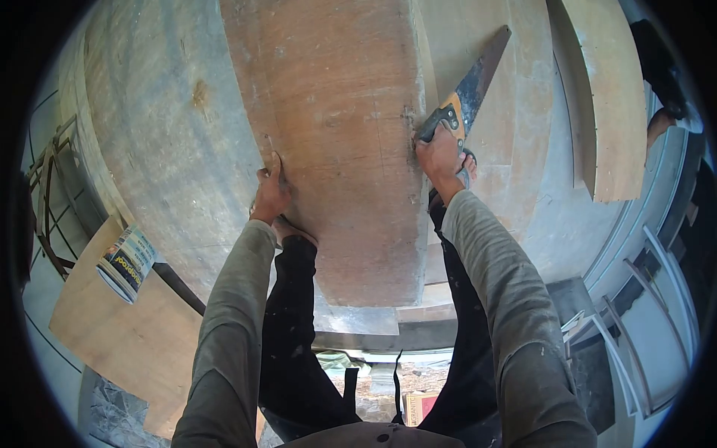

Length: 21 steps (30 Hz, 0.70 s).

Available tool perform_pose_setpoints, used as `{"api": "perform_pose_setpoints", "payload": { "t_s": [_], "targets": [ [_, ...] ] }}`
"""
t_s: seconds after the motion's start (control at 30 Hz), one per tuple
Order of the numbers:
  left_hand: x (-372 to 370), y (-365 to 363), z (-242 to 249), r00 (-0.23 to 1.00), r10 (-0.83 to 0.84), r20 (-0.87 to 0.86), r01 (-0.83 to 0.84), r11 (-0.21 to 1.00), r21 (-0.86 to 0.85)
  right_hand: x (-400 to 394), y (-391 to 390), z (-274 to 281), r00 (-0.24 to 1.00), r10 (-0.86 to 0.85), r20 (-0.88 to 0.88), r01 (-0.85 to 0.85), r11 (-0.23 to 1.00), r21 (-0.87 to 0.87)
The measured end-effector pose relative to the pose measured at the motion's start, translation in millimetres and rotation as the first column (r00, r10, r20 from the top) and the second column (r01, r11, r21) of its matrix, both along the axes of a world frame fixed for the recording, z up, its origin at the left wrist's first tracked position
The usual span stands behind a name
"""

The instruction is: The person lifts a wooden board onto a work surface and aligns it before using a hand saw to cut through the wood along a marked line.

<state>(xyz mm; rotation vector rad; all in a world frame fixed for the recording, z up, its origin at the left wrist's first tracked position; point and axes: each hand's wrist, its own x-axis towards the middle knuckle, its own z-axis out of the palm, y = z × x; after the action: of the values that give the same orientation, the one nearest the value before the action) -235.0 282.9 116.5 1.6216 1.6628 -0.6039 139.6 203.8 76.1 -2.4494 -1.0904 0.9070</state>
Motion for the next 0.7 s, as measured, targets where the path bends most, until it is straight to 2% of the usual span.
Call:
{"api": "perform_pose_setpoints", "payload": {
  "t_s": [0.07, 0.1, 0.13, 0.2, 0.4, 0.53, 0.6, 0.63, 0.7],
  "targets": [
    [7.6, 4.1, 10.9, 0.998, -0.005, -0.064, 0.001, 0.999, -0.055, 0.1, 7.4, 11.5, 1.0, 0.01, 0.002, -0.01, 0.998, -0.061],
    [12.1, 10.4, 12.8, 0.993, -0.022, -0.116, 0.012, 0.996, -0.085, -0.7, 6.8, 11.9, 1.0, 0.015, 0.017, -0.015, 1.0, -0.024],
    [16.2, 13.7, 12.6, 0.993, -0.028, -0.118, 0.018, 0.996, -0.083, 0.0, 8.5, 10.9, 1.0, 0.009, 0.015, -0.008, 1.0, -0.021],
    [19.9, 11.0, 15.3, 0.967, -0.117, -0.228, 0.104, 0.992, -0.069, -1.1, 7.2, 12.1, 1.0, 0.012, 0.017, -0.011, 0.999, -0.033],
    [22.3, 8.6, 14.3, 0.917, -0.225, -0.33, 0.232, 0.973, -0.021, -0.7, 6.3, 10.6, 1.0, 0.027, 0.013, -0.027, 0.999, -0.024],
    [22.6, 12.7, 15.0, 0.91, -0.263, -0.32, 0.256, 0.965, -0.066, -1.3, 9.1, 17.0, 0.998, -0.034, -0.052, 0.031, 0.998, -0.06],
    [18.0, 7.9, 5.8, 0.93, -0.238, -0.279, 0.254, 0.967, 0.023, -2.9, 10.0, 17.0, 0.999, -0.037, -0.035, 0.033, 0.994, -0.106],
    [16.5, 6.0, 3.7, 0.927, -0.247, -0.283, 0.262, 0.965, 0.013, -3.3, 9.3, 16.3, 0.998, -0.045, -0.042, 0.04, 0.993, -0.115],
    [14.4, 0.9, -2.9, 0.964, -0.17, -0.206, 0.187, 0.98, 0.066, -2.4, 8.3, 15.0, 0.999, -0.034, -0.039, 0.032, 0.998, -0.056]
  ]
}}
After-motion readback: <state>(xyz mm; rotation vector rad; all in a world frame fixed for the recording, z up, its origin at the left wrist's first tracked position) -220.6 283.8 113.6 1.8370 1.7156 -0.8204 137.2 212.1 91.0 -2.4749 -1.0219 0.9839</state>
